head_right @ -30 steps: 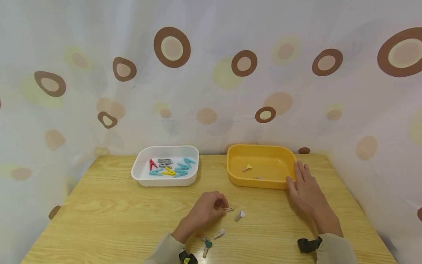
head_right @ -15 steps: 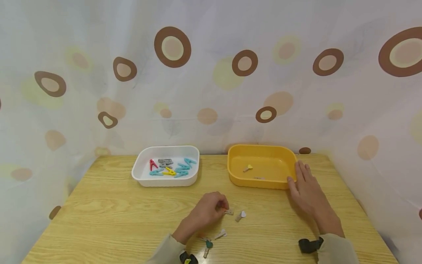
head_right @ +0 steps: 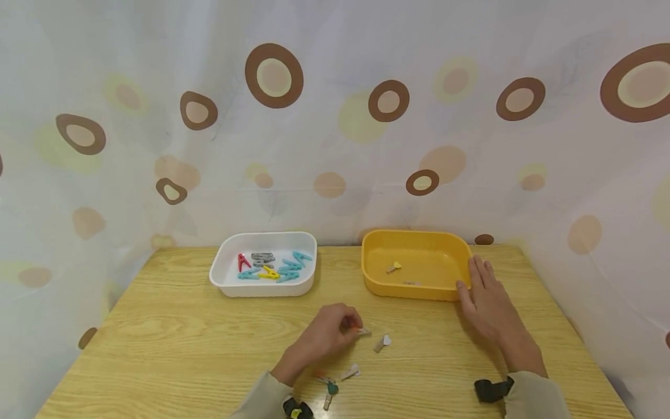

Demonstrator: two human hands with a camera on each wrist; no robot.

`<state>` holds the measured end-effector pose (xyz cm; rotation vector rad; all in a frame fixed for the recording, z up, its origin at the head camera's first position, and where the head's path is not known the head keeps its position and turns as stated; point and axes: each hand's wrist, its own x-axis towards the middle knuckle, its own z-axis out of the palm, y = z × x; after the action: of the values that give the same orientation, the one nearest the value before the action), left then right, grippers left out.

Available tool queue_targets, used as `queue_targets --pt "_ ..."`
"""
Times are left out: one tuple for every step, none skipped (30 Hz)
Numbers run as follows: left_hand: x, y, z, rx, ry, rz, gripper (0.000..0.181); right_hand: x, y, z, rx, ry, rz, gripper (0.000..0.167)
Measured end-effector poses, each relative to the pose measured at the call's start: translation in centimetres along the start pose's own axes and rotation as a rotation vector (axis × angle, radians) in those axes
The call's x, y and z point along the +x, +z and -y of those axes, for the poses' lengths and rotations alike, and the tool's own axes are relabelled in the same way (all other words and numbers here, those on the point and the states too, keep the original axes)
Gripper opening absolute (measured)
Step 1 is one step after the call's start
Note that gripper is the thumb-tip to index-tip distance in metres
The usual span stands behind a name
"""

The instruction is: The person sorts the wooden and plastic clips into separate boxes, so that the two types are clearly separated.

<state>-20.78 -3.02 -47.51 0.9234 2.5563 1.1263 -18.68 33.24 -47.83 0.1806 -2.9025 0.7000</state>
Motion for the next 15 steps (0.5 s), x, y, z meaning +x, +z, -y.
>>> queue_targets --pt "0.03 0.03 0.11 -0.01 -0.002 0.0 0.01 0.01 0.01 0.02 -0.001 0.001 0.001 0.068" --pt "0.06 0.04 0.2 -0.017 -0.003 0.0 0.01 0.02 0.02 0.04 -0.002 0.003 0.002 0.068" --pt "0.07 0.03 0.28 -0.023 -0.002 0.001 0.01 0.05 0.04 0.05 -0.005 0.003 0.001 0.068" --pt "0.1 0.04 0.36 -0.031 -0.002 0.003 0.009 0.07 0.05 0.06 -0.005 0.004 0.001 0.068" --pt "0.12 0.04 0.44 -0.035 0.002 0.003 0.009 0.09 0.04 0.08 -0.005 0.006 0.002 0.068" --pt "0.14 0.04 0.52 -0.041 0.005 0.004 0.009 0.11 0.05 0.1 -0.004 0.006 0.002 0.068" --pt "0.15 0.02 0.57 -0.048 0.008 0.003 0.009 0.12 0.06 0.13 -0.005 0.006 0.0 0.068" --pt "0.16 0.01 0.61 -0.054 0.013 0.001 0.009 0.14 0.05 0.17 -0.006 0.006 -0.001 0.068" --pt "0.18 -0.02 0.63 -0.062 0.017 -0.003 0.009 0.15 0.05 0.18 -0.006 0.006 -0.002 0.068" --pt "0.19 -0.04 0.63 -0.07 0.022 -0.007 0.008 0.17 0.04 0.19 -0.007 0.006 -0.002 0.068" --pt "0.21 -0.07 0.6 -0.075 0.029 -0.012 0.008 0.17 0.04 0.19 -0.008 0.006 -0.003 0.068" --pt "0.24 -0.09 0.55 -0.081 0.035 -0.016 0.007 0.18 0.03 0.21 -0.009 0.005 -0.004 0.068" --pt "0.28 -0.1 0.48 -0.085 0.041 -0.021 0.007 0.18 0.02 0.21 -0.012 0.004 -0.005 0.068" --pt "0.31 -0.11 0.4 -0.089 0.046 -0.024 0.007 0.19 0.0 0.2 -0.012 0.003 -0.006 0.068" --pt "0.35 -0.12 0.31 -0.092 0.049 -0.026 0.006 0.19 -0.03 0.2 -0.012 0.002 -0.006 0.068"
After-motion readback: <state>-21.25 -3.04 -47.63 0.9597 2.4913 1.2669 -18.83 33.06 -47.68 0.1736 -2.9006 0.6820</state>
